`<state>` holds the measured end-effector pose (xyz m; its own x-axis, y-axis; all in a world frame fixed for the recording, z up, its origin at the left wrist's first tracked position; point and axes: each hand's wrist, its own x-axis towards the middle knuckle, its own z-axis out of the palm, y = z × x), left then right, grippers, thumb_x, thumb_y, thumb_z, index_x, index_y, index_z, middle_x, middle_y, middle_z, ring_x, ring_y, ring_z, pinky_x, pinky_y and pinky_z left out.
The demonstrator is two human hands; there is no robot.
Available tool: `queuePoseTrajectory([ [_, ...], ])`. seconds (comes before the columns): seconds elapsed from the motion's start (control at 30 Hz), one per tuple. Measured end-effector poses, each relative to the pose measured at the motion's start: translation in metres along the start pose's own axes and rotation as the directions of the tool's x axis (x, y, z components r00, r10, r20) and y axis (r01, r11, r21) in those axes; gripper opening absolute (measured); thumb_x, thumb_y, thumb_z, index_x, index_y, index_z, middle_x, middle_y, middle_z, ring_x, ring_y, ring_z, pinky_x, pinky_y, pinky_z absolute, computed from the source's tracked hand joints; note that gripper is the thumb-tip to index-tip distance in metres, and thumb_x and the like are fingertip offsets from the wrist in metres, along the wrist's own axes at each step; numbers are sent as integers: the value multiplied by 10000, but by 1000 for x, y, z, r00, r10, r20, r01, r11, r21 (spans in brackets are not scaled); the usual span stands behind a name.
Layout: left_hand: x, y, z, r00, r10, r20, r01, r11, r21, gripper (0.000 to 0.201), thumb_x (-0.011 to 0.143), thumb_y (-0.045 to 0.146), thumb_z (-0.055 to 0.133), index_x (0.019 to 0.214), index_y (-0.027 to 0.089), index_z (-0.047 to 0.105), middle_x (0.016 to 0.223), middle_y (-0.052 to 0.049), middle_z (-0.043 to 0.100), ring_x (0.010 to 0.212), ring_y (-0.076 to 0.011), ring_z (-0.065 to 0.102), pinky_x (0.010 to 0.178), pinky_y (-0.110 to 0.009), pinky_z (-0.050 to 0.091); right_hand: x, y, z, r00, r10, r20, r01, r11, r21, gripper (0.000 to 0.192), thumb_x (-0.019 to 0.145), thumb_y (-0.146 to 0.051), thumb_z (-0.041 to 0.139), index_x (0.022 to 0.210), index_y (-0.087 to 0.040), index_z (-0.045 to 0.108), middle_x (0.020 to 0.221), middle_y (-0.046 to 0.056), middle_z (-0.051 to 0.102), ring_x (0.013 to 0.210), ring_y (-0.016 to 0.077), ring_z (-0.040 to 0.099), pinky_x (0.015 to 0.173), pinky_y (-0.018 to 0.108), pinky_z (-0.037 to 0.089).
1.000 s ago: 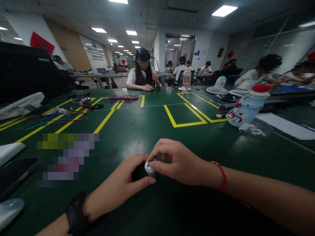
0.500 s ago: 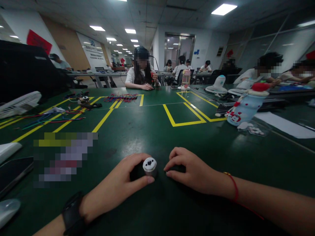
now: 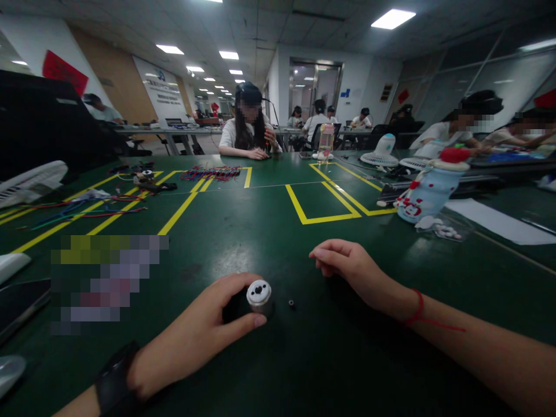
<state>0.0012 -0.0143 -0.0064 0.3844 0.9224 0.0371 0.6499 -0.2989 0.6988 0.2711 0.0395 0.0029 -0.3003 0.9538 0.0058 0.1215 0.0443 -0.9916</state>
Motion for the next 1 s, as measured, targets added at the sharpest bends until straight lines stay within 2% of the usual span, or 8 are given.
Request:
queuePoseTrajectory([
  [0.2,1,-3,1,999,-21,25,21,1000,15,429,824,472,635,1219,366,509,1242,23,594,1122,-242,563,1005,-414,446,7,10,-2,998,28,-48,-22,993,119,208,786,-348,657,798,-141,651,677,-5,584,587,96,500,548,239,373],
  [0.4,1,-3,1,1000,1,2,-1,1000,28,422,826,475,630,1215,361,511,1221,20,603,1098,-240,574,997,-408,447,8,8,-1,1000,12,-17,-11,998,56,168,807,-320,634,794,-153,643,684,-8,590,596,100,504,563,246,387],
  [0.5,1,-3,2,1000,-1,3,1,1000,22,424,824,472,635,1214,372,500,1231,29,593,1108,-237,564,1002,-406,436,3,2,1,999,-1,44,5,996,-90,177,829,-327,615,834,-153,649,702,-5,596,627,109,518,590,252,401],
  [0.6,1,-3,2,1000,11,21,-11,1000,5,382,839,457,626,1193,386,502,1215,47,594,1100,-222,560,993,-389,434,-6,-1,8,984,-59,171,114,936,-334,191,850,-335,594,893,-165,672,802,18,620,691,127,539,620,266,413],
  [0.73,1,-3,3,1000,12,24,-12,1000,-9,370,842,441,632,1182,388,497,1193,56,592,1082,-207,555,982,-372,428,-18,-2,23,920,-201,337,367,745,-558,134,803,-290,665,894,-200,705,885,19,612,806,151,547,725,296,413],
  [0.8,2,-2,3,1000,20,19,-19,1000,-15,371,844,429,635,1183,387,492,1186,58,588,1080,-201,550,975,-361,424,-19,-4,30,906,-248,342,410,711,-571,98,814,-248,651,876,-197,707,887,15,599,794,137,543,716,281,414],
  [0.9,4,-1,2,999,45,31,-44,999,-27,361,849,403,637,1179,377,493,1174,59,586,1071,-191,550,959,-346,430,-16,-14,38,895,-328,304,442,751,-491,108,851,-219,606,899,-179,694,891,14,581,744,110,536,645,239,420],
  [1.0,4,0,2,997,54,48,-52,998,-43,354,848,389,641,1173,366,500,1159,55,590,1057,-187,556,938,-338,444,-10,-29,46,854,-429,294,519,737,-433,112,853,-204,605,916,-170,691,884,14,575,792,112,542,679,229,426],
])
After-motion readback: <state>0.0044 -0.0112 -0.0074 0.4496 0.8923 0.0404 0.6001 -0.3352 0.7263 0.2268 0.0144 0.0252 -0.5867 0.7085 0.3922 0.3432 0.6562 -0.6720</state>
